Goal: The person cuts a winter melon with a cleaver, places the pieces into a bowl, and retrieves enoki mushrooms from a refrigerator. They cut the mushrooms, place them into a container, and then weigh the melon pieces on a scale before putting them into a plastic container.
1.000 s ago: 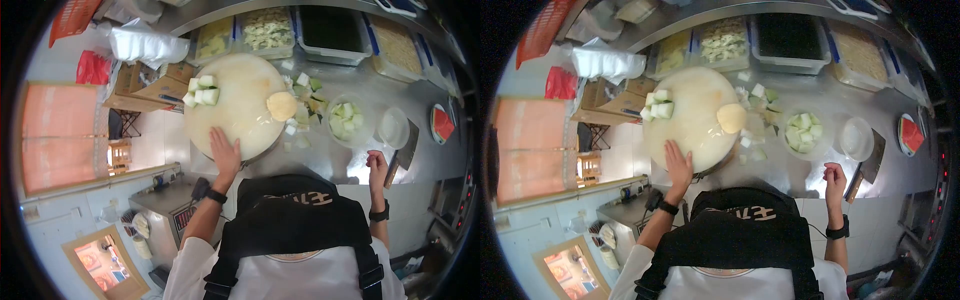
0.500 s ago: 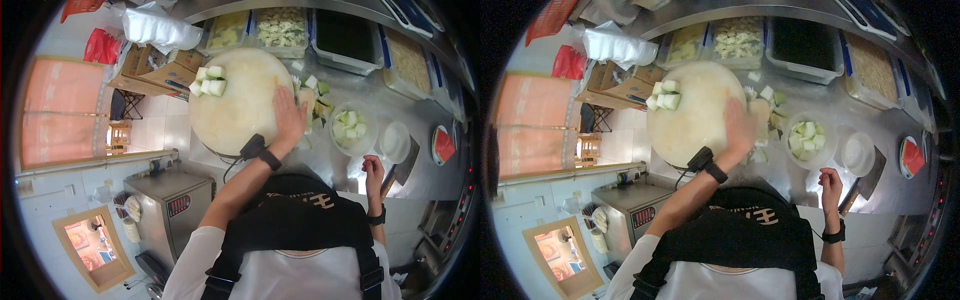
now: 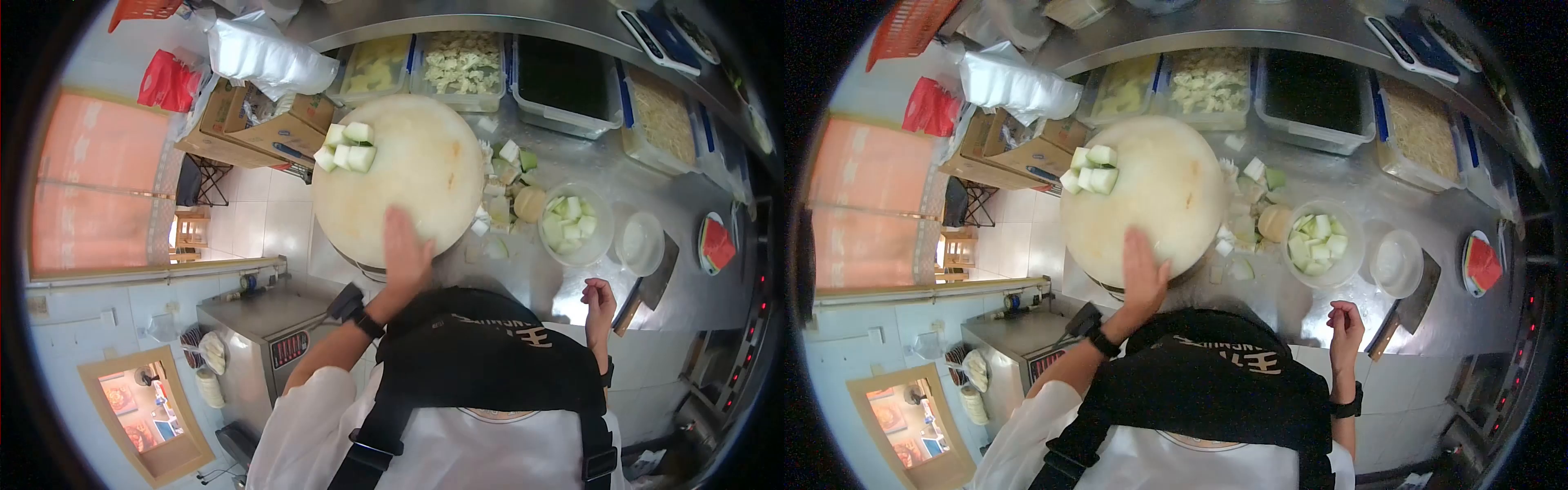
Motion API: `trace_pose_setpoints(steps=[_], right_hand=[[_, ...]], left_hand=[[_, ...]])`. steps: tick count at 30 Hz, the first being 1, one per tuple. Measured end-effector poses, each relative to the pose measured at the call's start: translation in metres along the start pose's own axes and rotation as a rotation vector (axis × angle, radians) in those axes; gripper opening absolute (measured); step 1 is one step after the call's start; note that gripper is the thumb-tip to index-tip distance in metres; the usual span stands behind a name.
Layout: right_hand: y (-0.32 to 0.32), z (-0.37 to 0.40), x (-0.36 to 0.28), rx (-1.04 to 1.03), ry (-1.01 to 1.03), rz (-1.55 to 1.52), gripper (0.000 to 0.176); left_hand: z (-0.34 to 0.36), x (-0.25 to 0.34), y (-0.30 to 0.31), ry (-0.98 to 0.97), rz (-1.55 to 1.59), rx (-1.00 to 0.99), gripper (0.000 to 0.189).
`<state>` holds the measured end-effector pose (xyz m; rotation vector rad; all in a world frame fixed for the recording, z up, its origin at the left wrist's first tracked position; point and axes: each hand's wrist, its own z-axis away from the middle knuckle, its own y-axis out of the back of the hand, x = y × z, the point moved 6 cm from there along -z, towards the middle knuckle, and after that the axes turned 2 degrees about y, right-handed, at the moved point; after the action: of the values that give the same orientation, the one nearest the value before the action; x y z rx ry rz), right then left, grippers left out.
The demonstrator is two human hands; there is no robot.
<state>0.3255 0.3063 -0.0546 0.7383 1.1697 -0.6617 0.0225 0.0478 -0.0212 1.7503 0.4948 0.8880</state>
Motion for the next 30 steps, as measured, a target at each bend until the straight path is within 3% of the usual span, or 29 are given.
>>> trace_pose_setpoints(steps=[3,6,9,11,12,14,16,17,18,19,21,23,24,26,27,29,30], right_hand=[[-0.013,0.007,0.004,-0.029,-0.007,0.013,0.013],[-0.03,0.005,-0.001,-0.086,-0.006,-0.007,0.013],[-0.051,-0.01,-0.023,-0.141,0.053,-0.011,0.012],[-0.071,-0.031,-0.043,-0.184,0.085,-0.018,0.011],[-0.087,-0.044,-0.061,-0.216,0.159,0.036,0.012],[-0.13,-0.077,-0.102,-0.288,0.362,0.108,0.017],[-0.184,-0.11,-0.118,-0.348,0.494,0.189,0.022],[-0.212,-0.129,-0.118,-0.357,0.513,0.246,0.025],[-0.241,-0.14,-0.132,-0.349,0.684,0.448,0.027],[-0.267,-0.149,-0.137,-0.325,0.842,0.657,0.032],[-0.327,-0.217,-0.06,-0.456,0.732,0.877,0.048],[-0.347,-0.229,-0.041,-0.179,0.423,0.757,0.066],[-0.339,-0.205,-0.074,-0.191,0.298,0.763,0.073],[-0.325,-0.169,-0.111,-0.186,0.156,0.775,0.08],[-0.325,-0.165,-0.111,-0.188,0.139,0.775,0.082],[-0.325,-0.162,-0.097,-0.171,0.106,0.777,0.084],[-0.326,-0.16,-0.089,-0.12,0.174,0.769,0.074]], left_hand=[[0.014,-0.007,-0.002,0.152,-0.068,-0.066,0.083],[-0.011,0.038,-0.026,-0.114,0.04,0.035,0.084],[-0.039,0.089,-0.046,-0.064,0.142,-0.054,0.08],[-0.054,0.113,-0.054,-0.203,0.414,-0.11,0.059],[-0.06,0.112,-0.048,-0.219,0.417,-0.082,0.059],[-0.062,0.113,-0.043,-0.378,0.368,-0.212,0.034],[-0.055,0.091,-0.006,-0.307,0.54,-0.176,0.019],[-0.047,0.075,0.012,-0.315,0.439,-0.074,0.024],[-0.037,0.058,0.03,-0.322,0.339,0.029,0.029],[-0.027,0.031,0.045,-0.229,0.38,0.124,0.034],[-0.002,-0.03,0.06,-0.059,0.362,0.28,0.05],[0.037,-0.107,0.05,0.228,0.346,0.469,0.059],[0.053,-0.144,0.04,0.466,0.255,0.429,0.057],[0.066,-0.185,0.015,0.841,0.7,0.363,0.051],[0.062,-0.189,0.016,0.829,0.711,0.341,0.051],[0.047,-0.181,0.008,0.726,1.231,0.139,0.049],[0.045,-0.189,-0.001,0.715,1.205,0.164,0.049]])
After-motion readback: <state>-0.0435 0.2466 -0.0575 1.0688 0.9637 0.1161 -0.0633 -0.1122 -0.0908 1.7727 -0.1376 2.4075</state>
